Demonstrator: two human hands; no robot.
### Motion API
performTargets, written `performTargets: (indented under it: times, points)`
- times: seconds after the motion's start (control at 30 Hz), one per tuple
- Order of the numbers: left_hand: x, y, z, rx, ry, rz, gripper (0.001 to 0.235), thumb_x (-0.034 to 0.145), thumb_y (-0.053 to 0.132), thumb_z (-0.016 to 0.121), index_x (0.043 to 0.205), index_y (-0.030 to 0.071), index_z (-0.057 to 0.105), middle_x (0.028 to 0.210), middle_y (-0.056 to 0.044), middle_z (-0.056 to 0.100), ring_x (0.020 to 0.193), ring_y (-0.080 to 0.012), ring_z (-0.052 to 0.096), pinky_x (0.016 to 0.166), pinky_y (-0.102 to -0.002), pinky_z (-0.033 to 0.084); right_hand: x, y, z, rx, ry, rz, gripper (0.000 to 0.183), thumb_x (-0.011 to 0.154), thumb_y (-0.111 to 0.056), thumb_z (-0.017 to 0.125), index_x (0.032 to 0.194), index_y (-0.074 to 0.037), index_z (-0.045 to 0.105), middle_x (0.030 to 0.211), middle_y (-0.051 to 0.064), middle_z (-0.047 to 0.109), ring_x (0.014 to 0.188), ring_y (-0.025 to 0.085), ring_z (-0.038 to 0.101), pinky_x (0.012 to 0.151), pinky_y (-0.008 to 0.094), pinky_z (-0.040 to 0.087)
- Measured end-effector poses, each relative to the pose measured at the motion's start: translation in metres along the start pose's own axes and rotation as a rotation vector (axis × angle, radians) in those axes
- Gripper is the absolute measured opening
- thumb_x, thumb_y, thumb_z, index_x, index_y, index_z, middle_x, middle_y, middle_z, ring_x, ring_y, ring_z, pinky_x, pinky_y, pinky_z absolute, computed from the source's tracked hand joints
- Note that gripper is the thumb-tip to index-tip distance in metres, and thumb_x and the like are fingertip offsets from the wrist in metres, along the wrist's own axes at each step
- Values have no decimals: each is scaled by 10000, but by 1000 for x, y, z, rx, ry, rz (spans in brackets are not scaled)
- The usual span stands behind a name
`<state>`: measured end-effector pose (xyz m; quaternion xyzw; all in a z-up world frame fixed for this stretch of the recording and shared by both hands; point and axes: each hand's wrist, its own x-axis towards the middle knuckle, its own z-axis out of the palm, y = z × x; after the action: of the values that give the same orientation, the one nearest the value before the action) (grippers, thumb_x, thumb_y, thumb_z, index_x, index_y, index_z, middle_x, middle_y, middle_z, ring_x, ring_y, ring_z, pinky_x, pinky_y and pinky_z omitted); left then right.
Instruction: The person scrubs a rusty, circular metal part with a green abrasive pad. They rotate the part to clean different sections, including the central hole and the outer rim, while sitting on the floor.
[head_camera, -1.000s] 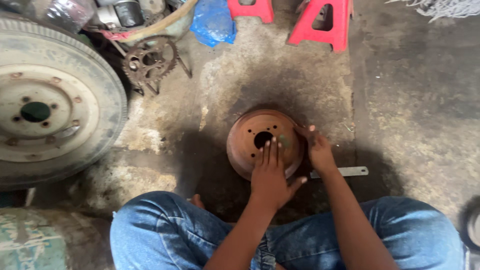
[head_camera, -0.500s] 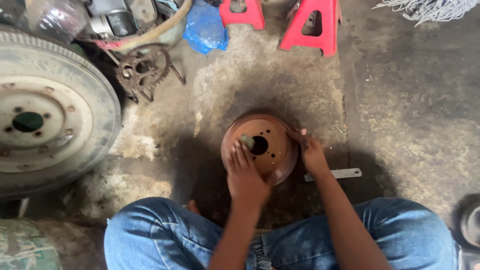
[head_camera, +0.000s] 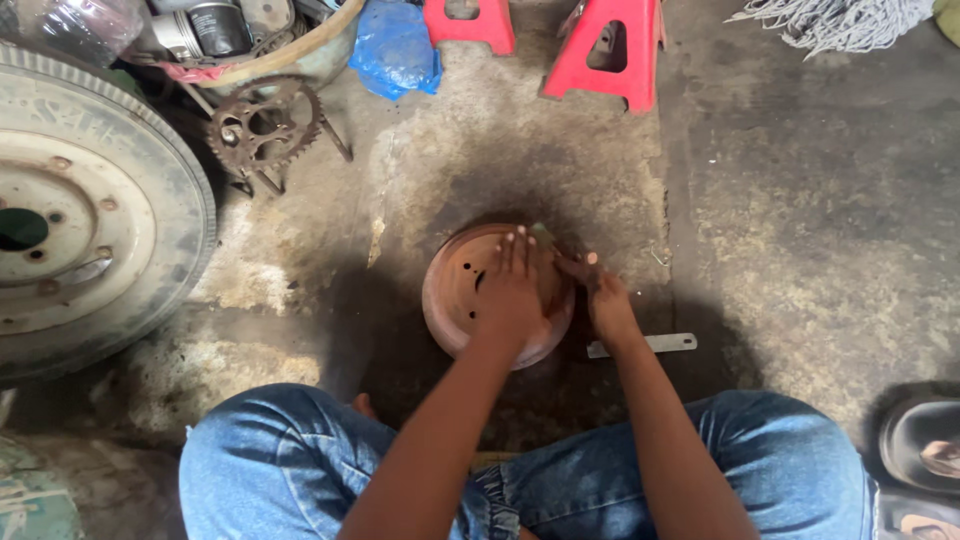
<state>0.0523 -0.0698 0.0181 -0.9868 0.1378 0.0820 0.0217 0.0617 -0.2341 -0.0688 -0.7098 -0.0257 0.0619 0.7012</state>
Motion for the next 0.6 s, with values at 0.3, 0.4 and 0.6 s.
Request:
performTargets:
  times: [0.3, 0.4, 0.6]
  points:
    - [-46, -54, 16, -56, 61, -289, 974, 979, 667, 368, 1582, -40, 77, 1683, -217, 58, 1559, -348, 80, 1240, -452, 73, 0, -4, 6, -65, 62, 25, 559, 1083, -458, 406, 1259, -38, 730, 1273, 135, 724, 1214, 224, 619, 1086, 334, 399]
    - [-85, -37, 10, -86, 52, -311, 980, 971, 647, 417, 1572, -74, 135, 1671, -255, 113, 1547, -371, 127, 1253, -451, 90, 0, 1, 7, -63, 60, 42, 519, 1107, -415, 410, 1290, -51, 732, 1181, 150, 758, 1114, 245, 632, 1038, 341, 458]
    - [-113, 13, -2, -198, 58, -59, 981, 942, 620, 500, 1530, -125, 254, 1637, -316, 179, 1542, -427, 146, 1250, -467, 91, 0, -6, 7, -33, 70, 11, 504, 1097, -402, 423, 1266, -30, 719, 1236, 126, 744, 1178, 200, 652, 1047, 314, 444]
